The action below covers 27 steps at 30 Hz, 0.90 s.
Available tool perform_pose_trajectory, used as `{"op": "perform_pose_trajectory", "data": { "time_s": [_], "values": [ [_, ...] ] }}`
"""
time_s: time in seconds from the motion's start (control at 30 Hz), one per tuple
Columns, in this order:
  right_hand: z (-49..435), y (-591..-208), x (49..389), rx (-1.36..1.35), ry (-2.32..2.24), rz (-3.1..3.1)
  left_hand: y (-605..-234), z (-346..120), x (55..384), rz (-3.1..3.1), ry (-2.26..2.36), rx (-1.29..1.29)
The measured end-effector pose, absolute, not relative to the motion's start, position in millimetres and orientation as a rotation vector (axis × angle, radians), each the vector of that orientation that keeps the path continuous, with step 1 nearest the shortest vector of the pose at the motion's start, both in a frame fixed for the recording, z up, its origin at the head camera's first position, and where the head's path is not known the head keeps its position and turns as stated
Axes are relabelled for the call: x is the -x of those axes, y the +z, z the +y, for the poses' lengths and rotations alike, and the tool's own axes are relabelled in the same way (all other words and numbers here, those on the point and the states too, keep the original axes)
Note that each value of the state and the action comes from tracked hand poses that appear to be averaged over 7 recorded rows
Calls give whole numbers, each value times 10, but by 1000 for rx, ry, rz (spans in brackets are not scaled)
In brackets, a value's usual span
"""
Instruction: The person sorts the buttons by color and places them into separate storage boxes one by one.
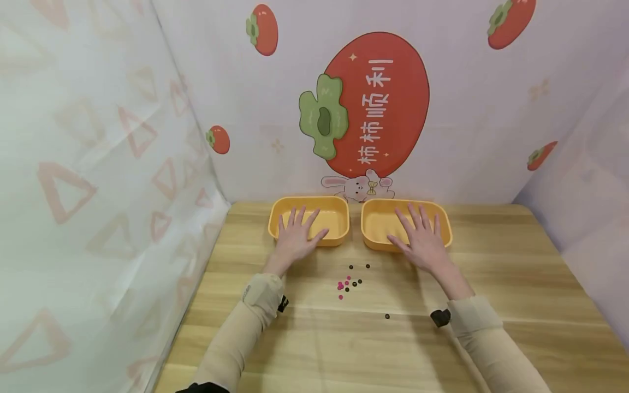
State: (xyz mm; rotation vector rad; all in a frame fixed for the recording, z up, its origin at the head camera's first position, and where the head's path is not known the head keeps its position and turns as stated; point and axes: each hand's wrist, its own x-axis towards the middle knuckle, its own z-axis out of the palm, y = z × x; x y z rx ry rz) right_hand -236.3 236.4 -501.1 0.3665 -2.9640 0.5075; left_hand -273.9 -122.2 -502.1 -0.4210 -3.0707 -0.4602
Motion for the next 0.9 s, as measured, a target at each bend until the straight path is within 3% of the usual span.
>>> {"op": "perform_pose_trajectory", "data": {
  "time_s": [0.4, 0.9],
  "values": [
    [2305, -4950, 2480, -401, 506, -2963, -5024, -1278, 2868, -3075, -438, 385],
    [2196, -5108, 2427, -431, 496, -2940, -5204, -1333, 2765, -3086, -458, 392]
  ]
}}
